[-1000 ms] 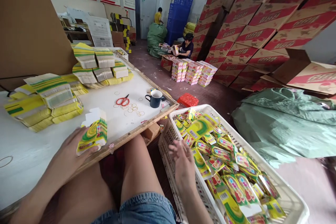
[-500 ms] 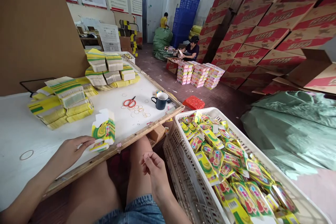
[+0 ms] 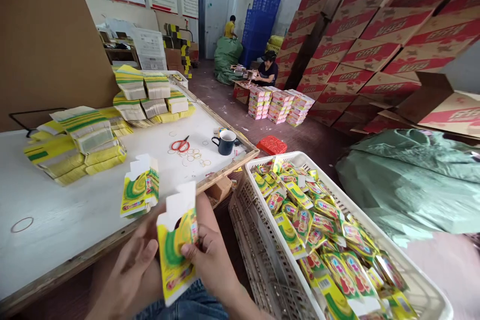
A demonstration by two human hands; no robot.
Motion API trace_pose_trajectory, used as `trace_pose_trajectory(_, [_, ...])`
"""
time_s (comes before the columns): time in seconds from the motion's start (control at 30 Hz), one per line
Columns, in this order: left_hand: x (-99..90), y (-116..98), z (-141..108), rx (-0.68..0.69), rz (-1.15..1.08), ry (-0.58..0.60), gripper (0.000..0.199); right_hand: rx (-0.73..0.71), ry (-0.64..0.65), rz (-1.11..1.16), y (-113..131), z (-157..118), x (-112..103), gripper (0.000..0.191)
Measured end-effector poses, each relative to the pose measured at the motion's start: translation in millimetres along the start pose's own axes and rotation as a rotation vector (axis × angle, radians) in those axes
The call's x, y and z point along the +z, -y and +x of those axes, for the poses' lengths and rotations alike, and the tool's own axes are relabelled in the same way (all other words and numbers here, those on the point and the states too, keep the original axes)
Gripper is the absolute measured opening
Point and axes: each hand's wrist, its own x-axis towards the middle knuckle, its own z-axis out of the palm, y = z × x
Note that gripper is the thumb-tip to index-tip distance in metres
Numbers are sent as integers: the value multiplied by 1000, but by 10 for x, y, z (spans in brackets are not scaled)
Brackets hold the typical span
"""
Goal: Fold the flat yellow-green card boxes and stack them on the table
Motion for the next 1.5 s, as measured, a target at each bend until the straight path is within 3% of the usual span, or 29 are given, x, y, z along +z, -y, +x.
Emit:
trace_pose_trajectory(0.07, [-5, 14, 13, -223, -232, 153, 54, 37, 84, 36, -25, -32, 49, 39])
trace_pose_trajectory(0.17, [9, 45, 8, -303, -391, 302, 57, 64, 80, 42, -77, -37, 87, 43])
trace_pose_trajectory(0.4, [77, 133, 99, -227, -469, 167, 45, -79, -144, -182, -186, -18, 16, 35])
trace_pose_trajectory(0.6, [150, 158, 123, -245, -422, 136, 48, -120, -109, -354, -79, -70, 12, 37])
trace_pose_trajectory(0.73, [148, 157, 82, -336, -373, 15, 44, -68, -49, -395, -114, -98, 5, 35])
trace_pose_trajectory(0.9, [148, 179, 77, -243, -78, -62, 39, -65, -166, -479, -259, -77, -50, 44])
trace_pose_trajectory(1.1, [220, 234, 101, -190, -62, -110, 60, -220, -273, -706, -216, -56, -183, 22])
trace_pose_trajectory(1.2, [200, 226, 78, -179, -34, -58, 55, -270, -243, -620, -158, -74, -193, 32])
trace_pose_trajectory(1.33, [96, 144, 73, -138, 76, 100, 55, -289, -136, -513, -83, -84, -173, 38])
trace_pose_trajectory(1.5, [-35, 42, 69, -163, 109, 208, 48, -217, -7, -426, 50, -85, -197, 47])
